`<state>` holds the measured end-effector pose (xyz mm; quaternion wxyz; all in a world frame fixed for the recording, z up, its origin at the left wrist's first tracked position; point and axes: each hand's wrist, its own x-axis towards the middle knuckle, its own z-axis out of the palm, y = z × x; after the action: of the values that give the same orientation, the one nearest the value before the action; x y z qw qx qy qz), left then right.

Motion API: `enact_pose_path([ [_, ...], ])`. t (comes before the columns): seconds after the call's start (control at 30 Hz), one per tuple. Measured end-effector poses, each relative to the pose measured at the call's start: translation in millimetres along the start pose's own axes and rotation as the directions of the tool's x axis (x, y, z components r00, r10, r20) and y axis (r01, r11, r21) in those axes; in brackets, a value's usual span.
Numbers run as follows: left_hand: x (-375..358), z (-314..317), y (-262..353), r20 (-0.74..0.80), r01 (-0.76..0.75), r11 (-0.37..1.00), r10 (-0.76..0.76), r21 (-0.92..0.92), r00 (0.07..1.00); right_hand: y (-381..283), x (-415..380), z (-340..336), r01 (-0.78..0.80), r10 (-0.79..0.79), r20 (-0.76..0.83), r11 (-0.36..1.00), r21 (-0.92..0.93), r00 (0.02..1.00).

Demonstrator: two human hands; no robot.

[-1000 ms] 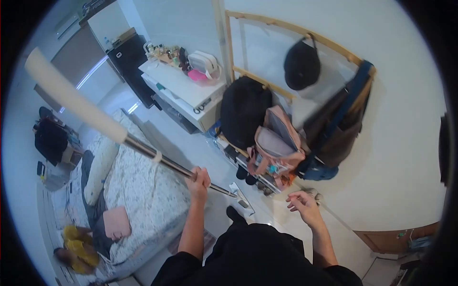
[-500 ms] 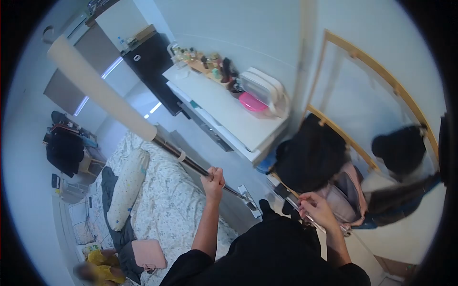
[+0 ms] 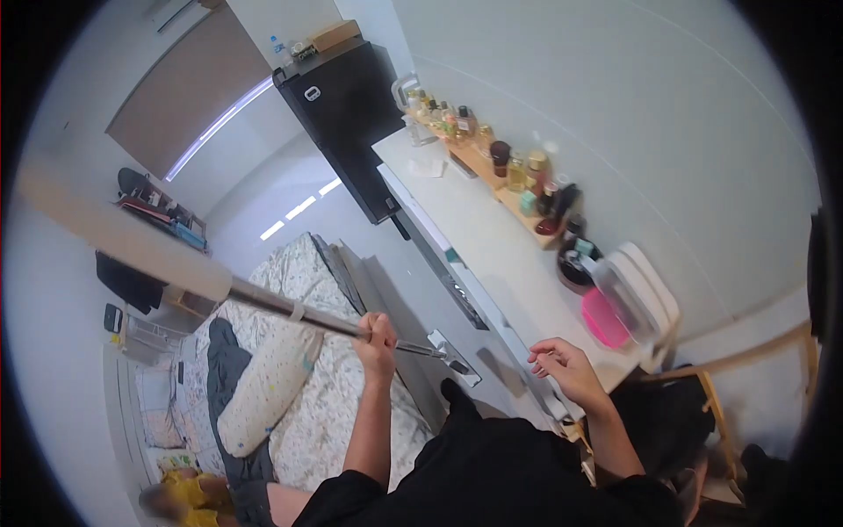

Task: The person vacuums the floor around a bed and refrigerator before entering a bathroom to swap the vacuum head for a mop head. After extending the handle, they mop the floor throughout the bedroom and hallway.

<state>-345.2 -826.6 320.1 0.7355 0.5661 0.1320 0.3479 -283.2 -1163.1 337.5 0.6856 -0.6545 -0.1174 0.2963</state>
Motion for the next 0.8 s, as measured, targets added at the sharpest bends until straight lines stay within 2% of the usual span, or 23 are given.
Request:
enact_pose_path([
  [0.13,117.3,-12.0,-25.1,-0.006,0.032,0.999,-0.032,0.039,0.999,22.7,89.2,30.4,-0.085,0.079,-0.076,0.993,-0.077,0.994],
  [0.2,169.5,-17.9,-33.9,0.009,0.030,0.999,-0.031,0.027,0.999,17.9,121.7,46.6,-0.074,0.034,-0.153,0.961,-0.267,0.988],
  [0.23,196.2,-21.7,-35.9,0.010,0.033,0.999,-0.034,0.042,0.999,4.6,135.0,55.8,-0.121,0.101,-0.144,0.983,-0.136,0.984],
  [0.37,300.1,-42.0,-43.2,0.018,0.048,0.997,-0.049,0.057,0.999,-15.9,208.8,72.1,-0.165,0.129,-0.220,0.974,-0.158,0.967],
  [0.47,374.7,-57.6,-48.3,-0.025,0.041,0.997,-0.039,0.060,0.999,-33.1,285.2,82.8,-0.137,0.099,-0.250,0.981,-0.137,0.963],
  [0.53,425.1,-73.6,-54.3,-0.024,0.024,0.996,-0.022,0.087,0.999,-41.5,350.1,88.9,-0.121,0.090,-0.222,0.984,-0.128,0.971],
  [0.6,475.6,-85.3,-55.8,-0.041,0.003,1.000,-0.003,0.008,0.999,-47.6,419.2,101.8,-0.084,0.054,-0.214,0.987,-0.136,0.975],
  [0.67,529.3,-99.4,-48.5,-0.074,0.004,1.000,-0.002,0.028,0.997,-70.3,485.3,126.2,-0.053,0.027,-0.178,0.988,-0.147,0.984],
  [0.8,620.6,-136.8,-41.8,-0.169,-0.018,1.000,0.016,-0.010,0.985,-118.3,590.3,179.0,0.007,-0.013,-0.036,0.988,-0.157,0.999],
])
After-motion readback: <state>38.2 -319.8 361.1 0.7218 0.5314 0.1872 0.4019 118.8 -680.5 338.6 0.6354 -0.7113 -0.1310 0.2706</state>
